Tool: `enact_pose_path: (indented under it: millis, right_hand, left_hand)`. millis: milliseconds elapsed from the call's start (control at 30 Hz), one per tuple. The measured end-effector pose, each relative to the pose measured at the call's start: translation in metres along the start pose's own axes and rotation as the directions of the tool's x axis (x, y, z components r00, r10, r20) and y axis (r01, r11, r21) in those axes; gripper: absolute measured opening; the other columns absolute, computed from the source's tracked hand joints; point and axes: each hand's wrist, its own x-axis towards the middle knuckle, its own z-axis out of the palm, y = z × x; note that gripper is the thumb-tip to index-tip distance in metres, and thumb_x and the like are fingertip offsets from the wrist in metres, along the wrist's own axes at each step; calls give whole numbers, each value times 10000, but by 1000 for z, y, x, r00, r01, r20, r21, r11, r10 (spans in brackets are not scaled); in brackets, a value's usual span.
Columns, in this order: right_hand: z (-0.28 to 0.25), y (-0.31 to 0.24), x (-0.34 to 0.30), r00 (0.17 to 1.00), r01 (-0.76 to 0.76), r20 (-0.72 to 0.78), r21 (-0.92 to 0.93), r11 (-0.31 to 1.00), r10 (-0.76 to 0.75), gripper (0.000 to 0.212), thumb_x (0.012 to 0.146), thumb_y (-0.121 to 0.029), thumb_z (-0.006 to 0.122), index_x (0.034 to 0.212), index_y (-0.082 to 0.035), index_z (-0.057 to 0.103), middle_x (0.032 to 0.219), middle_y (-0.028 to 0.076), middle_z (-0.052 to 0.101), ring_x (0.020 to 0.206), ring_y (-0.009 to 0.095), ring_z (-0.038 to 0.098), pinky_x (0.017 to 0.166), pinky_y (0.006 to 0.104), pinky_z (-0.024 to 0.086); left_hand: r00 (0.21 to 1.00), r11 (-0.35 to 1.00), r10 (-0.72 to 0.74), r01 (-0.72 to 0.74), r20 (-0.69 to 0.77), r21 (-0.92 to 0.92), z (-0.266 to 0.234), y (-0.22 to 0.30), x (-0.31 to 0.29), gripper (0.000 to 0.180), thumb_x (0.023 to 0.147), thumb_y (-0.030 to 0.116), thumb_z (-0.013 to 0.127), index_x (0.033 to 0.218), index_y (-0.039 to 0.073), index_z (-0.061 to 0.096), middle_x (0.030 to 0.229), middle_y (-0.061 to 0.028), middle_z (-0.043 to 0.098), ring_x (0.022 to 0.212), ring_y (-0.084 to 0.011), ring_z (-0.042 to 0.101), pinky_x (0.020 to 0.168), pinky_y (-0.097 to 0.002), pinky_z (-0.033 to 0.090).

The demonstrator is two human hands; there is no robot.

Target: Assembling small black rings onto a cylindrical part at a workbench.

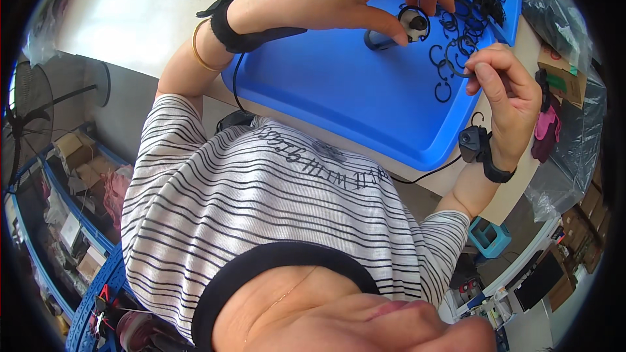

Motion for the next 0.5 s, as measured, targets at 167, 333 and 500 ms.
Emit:
enact_pose_path:
  millis: [167,333,500]
  right_hand:
    - [-1,2,-2,1000,-1,11,-11,1000,2,94,975,-54,691,999,34,713,915,57,680,724,86,585,658,207,458]
    - [0,3,-4,999,-27,18,-19,999,28,98,975,-65,700,995,29,716,912,49,680,724,79,585,658,202,455]
    - [0,4,-5,1000,-24,17,-26,999,24,105,977,-79,703,991,25,716,913,45,682,724,76,589,659,199,459]
  left_hand:
    - [998,998,62,-62,-13,-20,7,-12,-3,573,792,32,833,1310,12,588,1170,-140,698,1047,-287,679,917,-392,550]
    - [999,998,51,-51,-9,-44,10,-12,-4,580,793,26,831,1320,12,589,1192,-147,698,1050,-292,678,916,-396,551]
    - [999,999,40,-40,-3,-26,10,-10,-7,571,795,29,829,1316,13,596,1197,-147,698,1046,-294,684,907,-400,558]
